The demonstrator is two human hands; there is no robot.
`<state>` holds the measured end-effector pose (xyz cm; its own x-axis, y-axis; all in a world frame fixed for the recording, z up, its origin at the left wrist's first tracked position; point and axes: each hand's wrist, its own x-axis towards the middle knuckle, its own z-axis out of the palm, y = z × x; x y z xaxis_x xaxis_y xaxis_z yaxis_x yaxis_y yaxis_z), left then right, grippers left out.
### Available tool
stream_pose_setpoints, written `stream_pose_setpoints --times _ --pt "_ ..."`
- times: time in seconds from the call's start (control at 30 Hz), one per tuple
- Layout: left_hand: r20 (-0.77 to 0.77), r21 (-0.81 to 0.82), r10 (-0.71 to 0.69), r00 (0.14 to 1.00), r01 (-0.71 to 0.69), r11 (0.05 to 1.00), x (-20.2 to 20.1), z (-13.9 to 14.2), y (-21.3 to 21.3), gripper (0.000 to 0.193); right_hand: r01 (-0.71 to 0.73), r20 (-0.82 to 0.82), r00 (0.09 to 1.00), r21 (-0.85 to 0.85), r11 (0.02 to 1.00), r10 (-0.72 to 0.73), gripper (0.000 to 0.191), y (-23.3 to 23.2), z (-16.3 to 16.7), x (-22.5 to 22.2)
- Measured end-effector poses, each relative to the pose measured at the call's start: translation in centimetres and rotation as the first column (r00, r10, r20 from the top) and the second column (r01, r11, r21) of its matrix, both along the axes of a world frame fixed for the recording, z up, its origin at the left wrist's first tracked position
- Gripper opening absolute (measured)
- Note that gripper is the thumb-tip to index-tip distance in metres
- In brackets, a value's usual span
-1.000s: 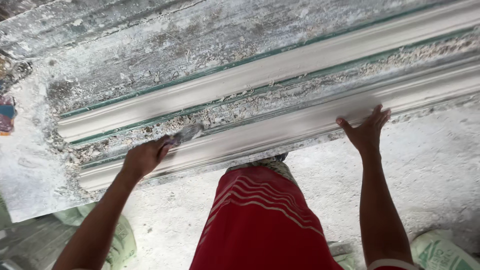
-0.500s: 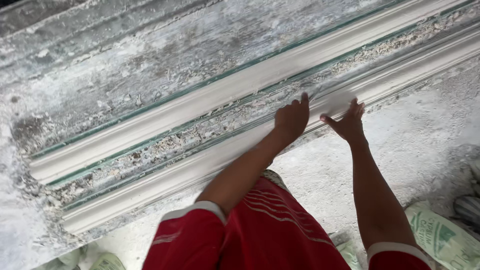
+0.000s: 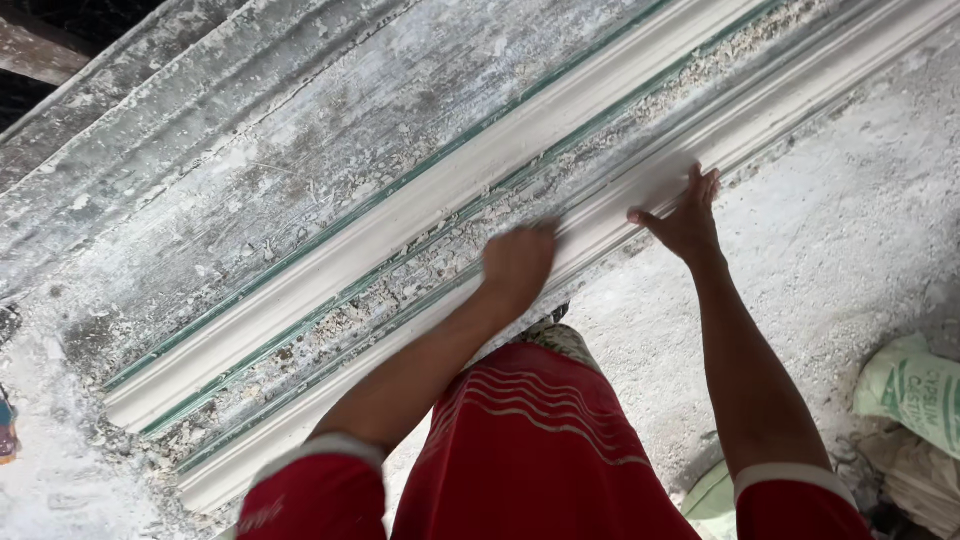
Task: The person scrapes dried plaster residue out of the grooves of long decorative cornice moldings using a small handheld scraper, working along each piece. They then use a green brush to sweep the loosened plaster debris off the moldings and surrounding board.
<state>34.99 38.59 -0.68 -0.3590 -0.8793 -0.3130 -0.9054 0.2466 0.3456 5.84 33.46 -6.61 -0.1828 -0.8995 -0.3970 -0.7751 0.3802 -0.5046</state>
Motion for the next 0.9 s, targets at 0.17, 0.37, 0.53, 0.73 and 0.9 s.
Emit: stream_pose_setpoints --times 0.17,0.37,0.53,0.73,0.9 --pt "-0.023 -0.072 -0.076 0.997 0.074 0.995 -1.5 0.2 -2.2 0.031 -0.056 -0.049 0.997 -0.029 0.998 0.055 0.150 0.0 0.7 0.0" --pt "0.004 -0.049 -0.045 0.999 0.045 0.998 8.7 2.1 4.4 0.050 -0.052 -0.016 0.999 -0.032 0.998 0.052 0.147 0.8 0.2 -0.4" --pt "0.041 -0.069 -0.004 0.999 0.007 0.998 10.9 2.5 6.2 0.043 -0.053 -0.029 0.998 -0.054 0.997 0.051 0.146 0.9 -1.3 -0.7" --pt "0.097 -0.022 -0.118 0.988 0.121 0.992 -2.3 1.3 -4.9 0.049 -0.034 -0.031 0.999 -0.010 0.999 0.034 0.144 0.5 -1.7 -0.5" --pt "-0.051 -0.114 -0.059 0.997 0.053 0.992 -14.4 -1.5 -13.7 0.043 -0.096 0.027 0.995 0.029 0.995 0.095 0.138 0.7 -0.8 -1.0"
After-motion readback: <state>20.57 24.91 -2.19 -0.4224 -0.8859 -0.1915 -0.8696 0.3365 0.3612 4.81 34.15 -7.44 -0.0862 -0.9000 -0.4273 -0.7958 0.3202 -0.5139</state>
